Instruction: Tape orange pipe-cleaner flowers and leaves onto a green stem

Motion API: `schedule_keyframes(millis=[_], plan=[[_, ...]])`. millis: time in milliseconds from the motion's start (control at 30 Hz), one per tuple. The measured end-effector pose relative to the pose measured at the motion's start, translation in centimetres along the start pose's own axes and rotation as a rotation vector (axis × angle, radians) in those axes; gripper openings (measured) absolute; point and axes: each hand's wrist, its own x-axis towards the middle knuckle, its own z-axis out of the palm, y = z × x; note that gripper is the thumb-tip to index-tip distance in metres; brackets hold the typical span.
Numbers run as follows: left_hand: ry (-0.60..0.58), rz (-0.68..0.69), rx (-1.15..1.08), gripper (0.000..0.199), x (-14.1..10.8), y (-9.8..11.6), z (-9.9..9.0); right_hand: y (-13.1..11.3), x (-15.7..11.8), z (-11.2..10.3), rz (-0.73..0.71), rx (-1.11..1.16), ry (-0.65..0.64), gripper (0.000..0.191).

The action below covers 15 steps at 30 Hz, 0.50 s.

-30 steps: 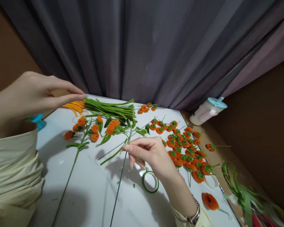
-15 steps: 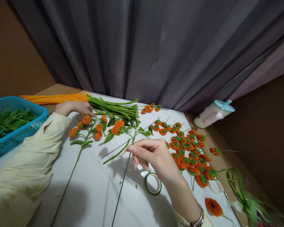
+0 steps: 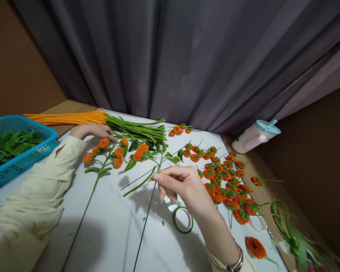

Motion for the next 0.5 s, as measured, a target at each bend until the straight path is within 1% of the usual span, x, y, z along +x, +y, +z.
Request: schedule_keyframes(millis=[67,100,300,500], plan=[[-0.084,-0.093,0.017,0.055,0.3,0.0,0.0,0.0,0.1,0.0,0.003,0.002,0.002,0.018],[-0.109,-0.116,0.018,0.055,0.5,0.1,-0.1,0.0,0.1,0.0,0.003,0.004,0.002,0.018],[-0.135,-0.085,-0.041,0.053,0.5,0.7,-0.1,0.1,0.0,0.0,-0.003,0.013,-0.017,0.016],[-0.090,0.025,-0.118,0.047,-0.2,1.9,-0.4,0.1,0.0,-0.1,-0.002,0.014,-0.010,0.016]])
